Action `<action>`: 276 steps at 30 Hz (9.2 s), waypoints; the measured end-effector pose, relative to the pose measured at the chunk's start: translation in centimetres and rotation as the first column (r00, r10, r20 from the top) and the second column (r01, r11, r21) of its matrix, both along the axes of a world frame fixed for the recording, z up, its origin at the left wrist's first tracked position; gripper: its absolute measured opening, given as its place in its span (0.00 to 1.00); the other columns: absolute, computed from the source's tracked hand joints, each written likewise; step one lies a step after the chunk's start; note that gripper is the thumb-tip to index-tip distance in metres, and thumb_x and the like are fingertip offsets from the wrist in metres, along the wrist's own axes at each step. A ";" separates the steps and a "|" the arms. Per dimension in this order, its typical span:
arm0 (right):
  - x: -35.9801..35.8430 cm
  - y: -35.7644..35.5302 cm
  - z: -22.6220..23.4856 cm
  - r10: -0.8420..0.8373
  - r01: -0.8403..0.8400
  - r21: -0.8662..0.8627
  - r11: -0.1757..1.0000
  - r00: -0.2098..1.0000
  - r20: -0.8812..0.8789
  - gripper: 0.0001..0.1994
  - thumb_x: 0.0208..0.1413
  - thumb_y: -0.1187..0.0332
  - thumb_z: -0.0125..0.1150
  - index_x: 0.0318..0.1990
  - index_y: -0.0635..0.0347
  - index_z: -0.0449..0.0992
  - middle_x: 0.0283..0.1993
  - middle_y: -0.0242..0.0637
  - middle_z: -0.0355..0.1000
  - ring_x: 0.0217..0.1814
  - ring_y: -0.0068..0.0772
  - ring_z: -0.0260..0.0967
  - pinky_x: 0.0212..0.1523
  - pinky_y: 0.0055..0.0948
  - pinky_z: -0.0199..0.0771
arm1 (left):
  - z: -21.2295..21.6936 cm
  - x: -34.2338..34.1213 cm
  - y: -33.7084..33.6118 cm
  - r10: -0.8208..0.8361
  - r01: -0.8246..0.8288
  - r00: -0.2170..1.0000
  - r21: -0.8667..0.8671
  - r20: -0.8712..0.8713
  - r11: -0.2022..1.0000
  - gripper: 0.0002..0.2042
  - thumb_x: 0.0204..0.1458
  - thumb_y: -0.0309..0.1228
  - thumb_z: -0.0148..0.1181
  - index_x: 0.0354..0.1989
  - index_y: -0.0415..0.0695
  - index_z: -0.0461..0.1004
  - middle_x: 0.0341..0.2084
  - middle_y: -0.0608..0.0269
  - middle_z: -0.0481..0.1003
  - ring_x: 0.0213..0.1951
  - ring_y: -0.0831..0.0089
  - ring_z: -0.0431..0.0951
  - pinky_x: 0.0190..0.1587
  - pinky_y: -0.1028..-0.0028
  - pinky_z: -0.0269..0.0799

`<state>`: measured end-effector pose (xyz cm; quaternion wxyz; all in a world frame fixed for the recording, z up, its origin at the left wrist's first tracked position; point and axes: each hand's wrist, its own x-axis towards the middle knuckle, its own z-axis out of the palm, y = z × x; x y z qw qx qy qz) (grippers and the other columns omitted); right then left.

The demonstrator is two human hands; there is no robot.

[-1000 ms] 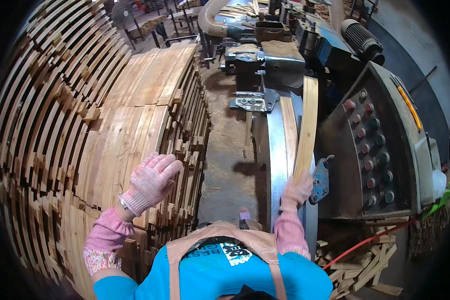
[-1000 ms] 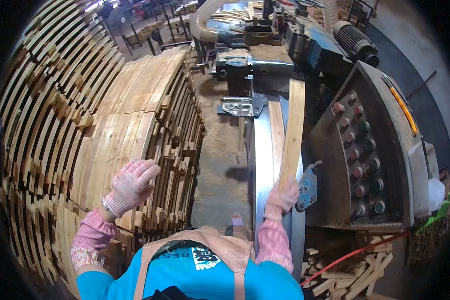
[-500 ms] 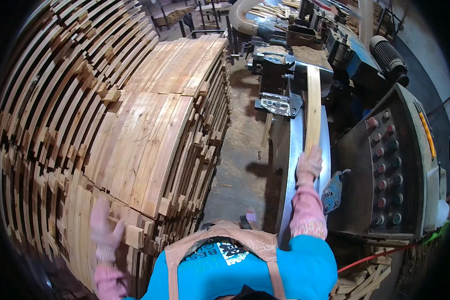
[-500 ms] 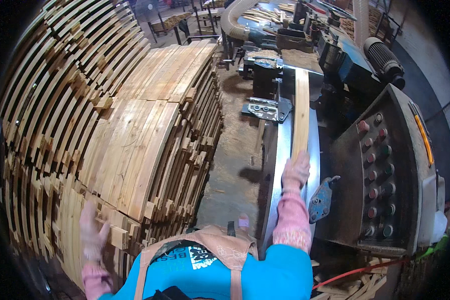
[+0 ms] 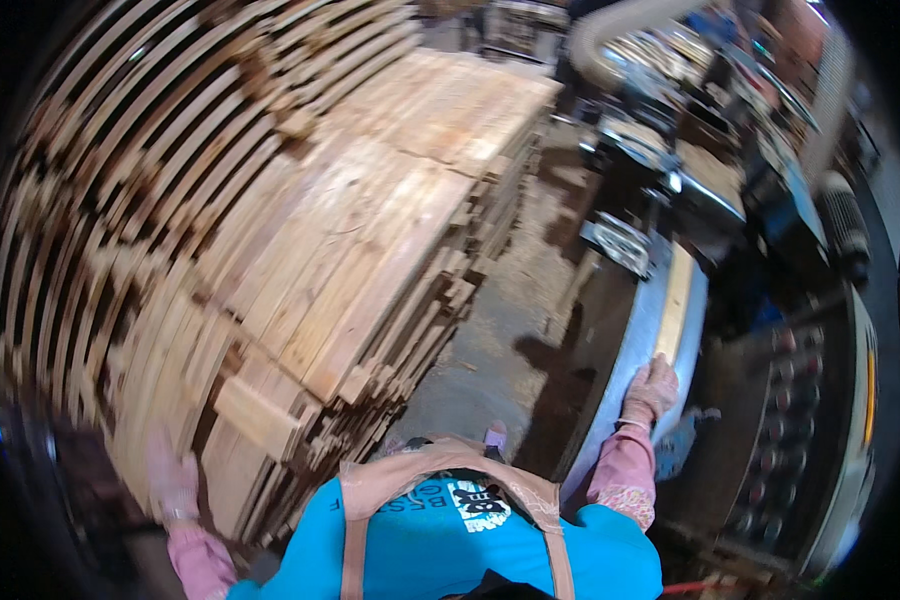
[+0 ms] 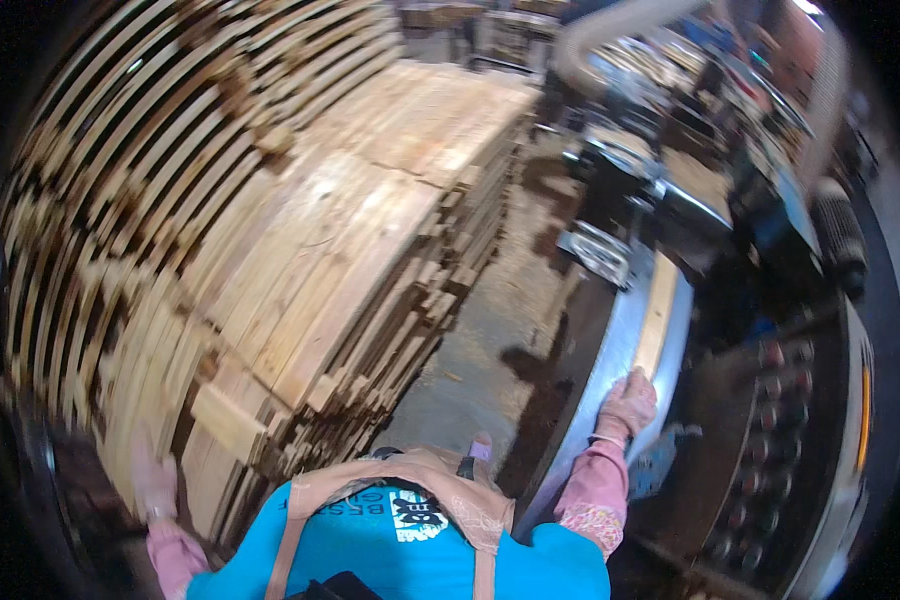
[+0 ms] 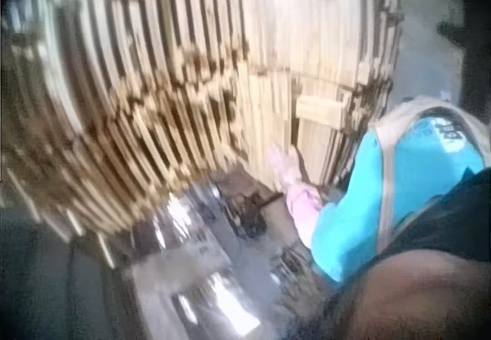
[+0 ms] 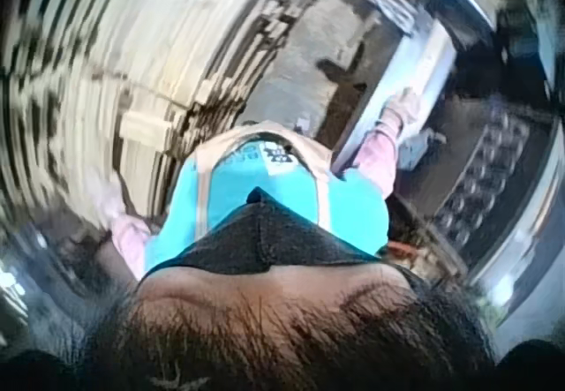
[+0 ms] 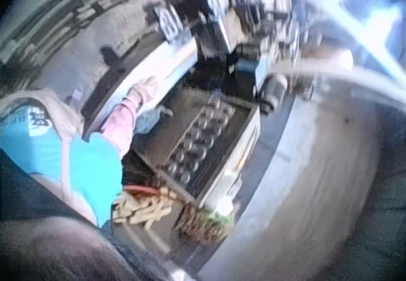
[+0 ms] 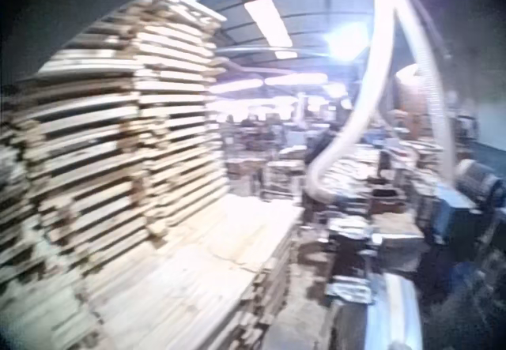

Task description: The person picks up wooden planks from a large stack and feeds them one by one into a woodworking machine. The planks are processed by the machine and then placed onto a growing pile of finished pieces.

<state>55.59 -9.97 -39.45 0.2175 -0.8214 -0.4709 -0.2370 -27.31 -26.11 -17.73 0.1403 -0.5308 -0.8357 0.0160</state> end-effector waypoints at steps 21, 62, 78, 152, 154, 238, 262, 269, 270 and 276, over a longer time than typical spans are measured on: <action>-18.1 -0.4 11.8 0.714 -0.609 0.374 0.700 0.595 -0.369 0.36 0.51 0.61 0.76 0.65 0.69 0.71 0.60 0.58 0.72 0.61 0.58 0.72 0.62 0.46 0.73 | 6.3 42.7 31.9 -0.934 0.954 -0.247 0.103 -0.257 -0.280 0.22 0.48 0.37 0.64 0.54 0.50 0.76 0.57 0.56 0.77 0.62 0.55 0.75 0.72 0.43 0.59; 1.8 7.7 -0.6 -0.134 0.336 0.369 0.866 0.869 -0.476 0.26 0.69 0.55 0.57 0.71 0.52 0.68 0.66 0.50 0.65 0.65 0.56 0.68 0.67 0.46 0.70 | -3.8 -8.9 5.9 0.263 -0.247 0.954 0.116 -0.144 0.962 0.34 0.70 0.51 0.46 0.73 0.34 0.62 0.73 0.39 0.60 0.72 0.45 0.60 0.75 0.57 0.54; -7.9 -7.8 0.4 -0.424 0.358 -0.266 0.895 0.868 -0.260 0.22 0.53 0.49 0.65 0.55 0.42 0.82 0.54 0.43 0.76 0.56 0.52 0.72 0.58 0.48 0.74 | -5.6 -7.9 5.0 0.184 -0.157 0.978 0.231 -0.099 0.960 0.44 0.39 0.22 0.63 0.73 0.44 0.64 0.69 0.51 0.68 0.70 0.49 0.65 0.72 0.54 0.62; -7.8 -9.8 2.8 -0.148 0.141 -0.246 0.959 0.989 -0.010 0.21 0.51 0.55 0.68 0.50 0.53 0.80 0.44 0.46 0.73 0.48 0.53 0.72 0.51 0.50 0.72 | -4.1 -13.4 4.4 0.248 -0.238 0.963 0.099 -0.108 0.966 0.39 0.49 0.23 0.66 0.74 0.41 0.62 0.72 0.49 0.63 0.73 0.51 0.62 0.76 0.57 0.54; -4.0 -5.0 1.8 -0.109 0.120 -0.264 0.957 0.992 0.057 0.16 0.55 0.59 0.64 0.49 0.53 0.81 0.43 0.44 0.74 0.49 0.52 0.71 0.51 0.48 0.73 | -5.0 -13.6 4.5 0.096 -0.058 0.974 0.182 -0.204 0.982 0.37 0.49 0.23 0.65 0.73 0.41 0.64 0.71 0.47 0.65 0.72 0.51 0.63 0.75 0.57 0.56; -16.9 -7.9 8.8 0.214 -0.233 0.066 0.970 0.699 -0.683 0.41 0.47 0.61 0.76 0.70 0.58 0.66 0.62 0.53 0.70 0.63 0.58 0.69 0.64 0.47 0.72 | 6.5 45.4 32.0 -0.939 0.910 -0.315 0.236 -0.142 -0.341 0.23 0.45 0.29 0.63 0.54 0.49 0.76 0.55 0.56 0.75 0.60 0.56 0.74 0.66 0.49 0.66; 4.3 4.7 -2.0 -0.154 0.108 -0.150 0.983 0.929 -0.338 0.36 0.61 0.59 0.62 0.76 0.50 0.60 0.72 0.58 0.62 0.72 0.61 0.61 0.72 0.50 0.61 | -3.4 -6.5 21.5 -0.398 -0.807 0.431 0.544 0.810 0.233 0.23 0.60 0.48 0.62 0.48 0.36 0.78 0.40 0.51 0.79 0.41 0.59 0.77 0.46 0.65 0.71; -9.0 -13.9 -1.4 -0.323 0.299 -0.356 0.886 0.946 -0.011 0.31 0.55 0.56 0.69 0.65 0.58 0.72 0.63 0.52 0.71 0.64 0.57 0.68 0.69 0.49 0.65 | -8.9 -17.3 22.1 -0.651 -0.840 -0.135 0.261 0.747 0.475 0.30 0.66 0.57 0.45 0.58 0.39 0.72 0.43 0.50 0.79 0.43 0.56 0.77 0.50 0.66 0.74; -11.1 -15.5 0.0 -0.277 0.232 -0.300 0.925 0.954 -0.118 0.29 0.55 0.57 0.70 0.62 0.59 0.74 0.61 0.51 0.73 0.65 0.58 0.67 0.68 0.50 0.65 | -9.5 -19.5 21.9 -0.641 -0.825 -0.123 0.282 0.757 0.490 0.29 0.67 0.54 0.44 0.61 0.40 0.71 0.48 0.50 0.77 0.48 0.56 0.74 0.54 0.65 0.69; -7.7 -10.4 0.4 -0.176 0.142 -0.336 0.931 0.982 -0.073 0.18 0.58 0.60 0.63 0.52 0.59 0.81 0.58 0.47 0.76 0.55 0.54 0.72 0.55 0.48 0.74 | -12.7 -31.5 18.0 -0.334 -0.454 0.506 0.575 0.795 0.681 0.25 0.69 0.40 0.41 0.73 0.47 0.64 0.71 0.54 0.66 0.74 0.58 0.59 0.79 0.61 0.42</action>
